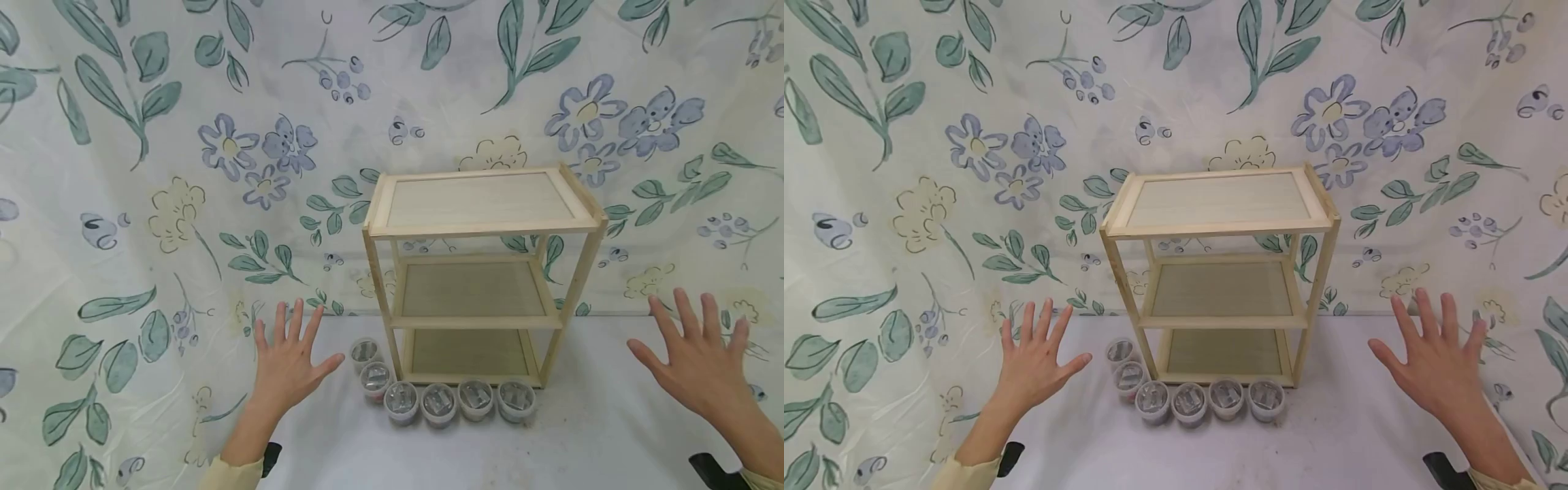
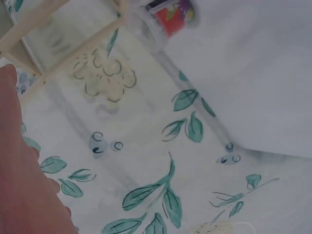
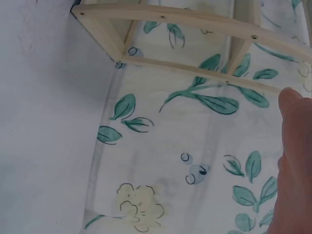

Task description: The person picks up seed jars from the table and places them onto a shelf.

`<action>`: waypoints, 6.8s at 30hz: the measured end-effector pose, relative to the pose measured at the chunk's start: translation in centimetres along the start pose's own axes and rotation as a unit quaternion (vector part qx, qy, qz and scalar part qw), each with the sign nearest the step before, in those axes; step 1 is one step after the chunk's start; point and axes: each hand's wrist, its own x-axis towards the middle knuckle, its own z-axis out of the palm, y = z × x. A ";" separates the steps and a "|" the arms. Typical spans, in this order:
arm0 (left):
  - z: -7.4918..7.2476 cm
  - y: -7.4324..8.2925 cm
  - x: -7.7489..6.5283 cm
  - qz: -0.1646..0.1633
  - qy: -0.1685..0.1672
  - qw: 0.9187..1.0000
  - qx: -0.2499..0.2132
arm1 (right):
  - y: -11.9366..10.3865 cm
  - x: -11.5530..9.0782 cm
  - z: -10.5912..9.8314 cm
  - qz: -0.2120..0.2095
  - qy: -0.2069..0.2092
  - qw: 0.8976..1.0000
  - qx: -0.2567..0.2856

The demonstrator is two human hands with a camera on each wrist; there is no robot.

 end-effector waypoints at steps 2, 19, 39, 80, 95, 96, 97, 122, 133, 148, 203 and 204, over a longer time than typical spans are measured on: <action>0.1 0.0 -0.2 0.000 0.000 1.000 -0.001 | -0.1 0.1 0.0 -0.007 0.003 1.000 0.002; 0.4 0.2 -0.4 -0.013 0.025 0.999 -0.034 | -1.8 1.5 -1.2 -0.055 0.034 0.997 0.043; 2.8 1.9 -1.9 -0.025 0.024 0.994 -0.102 | -6.8 4.7 -4.4 -0.102 0.088 0.944 0.302; 8.2 5.6 -4.7 -0.101 -0.062 0.958 -0.259 | -10.1 8.5 -6.6 -0.118 0.083 0.796 0.588; 10.9 11.8 -7.2 -0.180 0.024 0.916 -0.357 | -10.3 8.6 -5.8 -0.085 0.096 0.841 0.525; 11.0 12.1 -7.3 -0.185 0.043 0.917 -0.352 | -10.3 8.6 -5.8 -0.085 0.099 0.844 0.520; 11.1 12.4 -7.4 -0.188 0.059 0.916 -0.350 | -10.3 8.5 -5.8 -0.085 0.100 0.847 0.516; 11.6 15.3 -6.7 -0.172 -0.013 0.929 -0.328 | -10.1 8.3 -5.9 -0.089 0.103 0.851 0.508; 11.1 15.1 -6.5 -0.189 -0.039 0.931 -0.309 | -10.2 7.9 -5.8 -0.077 0.100 0.862 0.491; 11.4 15.1 -5.2 -0.165 -0.029 0.942 -0.289 | -10.2 8.6 -6.0 -0.067 0.111 0.862 0.490; 9.2 14.6 -4.9 -0.143 -0.006 0.950 -0.279 | -10.6 8.5 -5.4 -0.070 0.136 0.862 0.483; 9.2 14.6 -4.8 -0.145 -0.006 0.949 -0.281 | -10.6 8.4 -5.4 -0.070 0.136 0.861 0.485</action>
